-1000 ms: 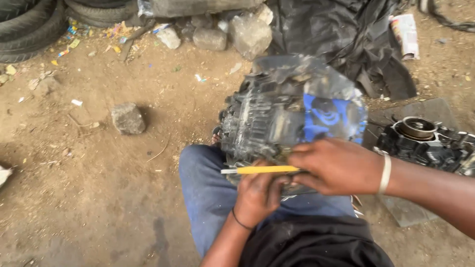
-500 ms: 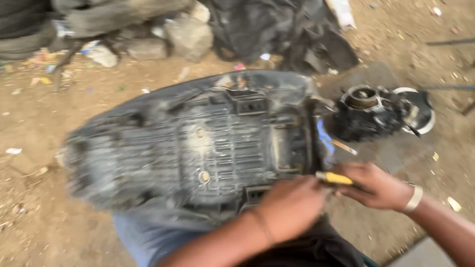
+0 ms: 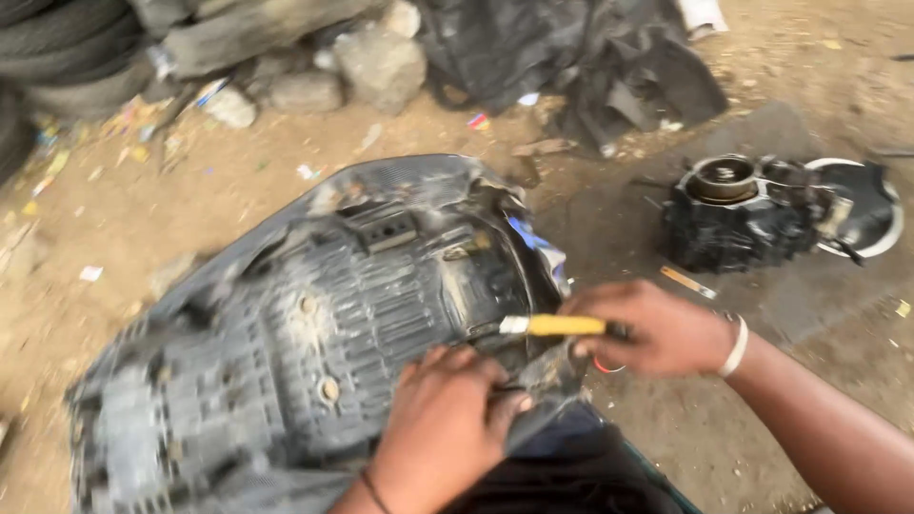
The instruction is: The person sits on the ground with a motorcycle plastic body panel across their lap and scrapes old gasket residue off its underside using a knife-like scraper, working around the edges and mounting bosses. They reposition the panel repeatedly and later use pliers to pull remaining debris from the panel's clips.
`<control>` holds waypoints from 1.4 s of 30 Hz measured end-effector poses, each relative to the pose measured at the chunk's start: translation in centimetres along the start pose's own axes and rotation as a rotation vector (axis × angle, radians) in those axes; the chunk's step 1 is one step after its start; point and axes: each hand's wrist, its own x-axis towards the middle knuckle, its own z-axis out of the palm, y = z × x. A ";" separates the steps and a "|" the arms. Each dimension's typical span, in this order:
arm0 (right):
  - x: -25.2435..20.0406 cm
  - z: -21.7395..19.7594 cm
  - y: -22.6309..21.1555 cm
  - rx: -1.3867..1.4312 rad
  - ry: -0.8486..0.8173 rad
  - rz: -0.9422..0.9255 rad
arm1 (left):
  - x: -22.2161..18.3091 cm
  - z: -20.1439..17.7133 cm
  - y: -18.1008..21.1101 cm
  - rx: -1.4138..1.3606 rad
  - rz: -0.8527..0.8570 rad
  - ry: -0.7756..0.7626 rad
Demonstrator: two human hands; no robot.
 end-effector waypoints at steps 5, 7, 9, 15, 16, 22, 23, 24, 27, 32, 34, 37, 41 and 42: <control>1.1 2.1 -4.5 -0.011 -0.218 0.011 | -2.9 -1.1 -0.7 -0.167 -0.187 -0.173; 1.4 3.1 -5.4 -0.043 -0.277 0.030 | -4.1 -0.3 -0.9 -0.165 -0.174 -0.132; 1.4 4.4 -6.4 -0.076 -0.298 0.128 | -5.2 0.4 -0.8 -0.073 -0.117 -0.027; 2.2 6.5 -8.3 0.058 -0.151 0.167 | -6.2 1.6 -0.5 -0.009 0.035 0.236; 2.2 6.7 -7.7 0.053 -0.156 0.164 | -6.4 2.1 -0.4 -0.012 0.031 0.243; 0.8 8.9 -3.7 0.285 -0.040 0.073 | -6.8 3.4 0.1 0.060 0.023 0.388; 0.2 9.3 -3.5 0.312 0.014 0.039 | -7.0 3.4 0.3 0.023 0.025 0.399; -0.1 9.4 -3.0 0.331 0.077 -0.003 | -6.7 3.2 0.3 -0.009 0.038 0.417; -1.0 10.3 -1.5 0.508 0.163 0.077 | -6.1 3.3 0.6 -0.049 0.006 0.469; -1.3 10.7 -1.4 0.711 0.240 0.197 | -4.7 2.4 0.6 -0.067 0.021 0.412; -1.2 10.8 -1.1 0.724 0.274 0.182 | -4.2 2.3 0.4 -0.082 0.026 0.418; -1.3 11.0 -0.9 0.785 0.317 0.218 | -3.7 2.3 0.4 -0.125 0.003 0.366; -1.1 11.0 -0.6 0.826 0.345 0.263 | -3.4 2.0 0.3 -0.241 -0.073 0.360; -1.2 11.0 -0.6 0.835 0.346 0.267 | -3.4 1.9 0.4 -0.299 -0.146 0.336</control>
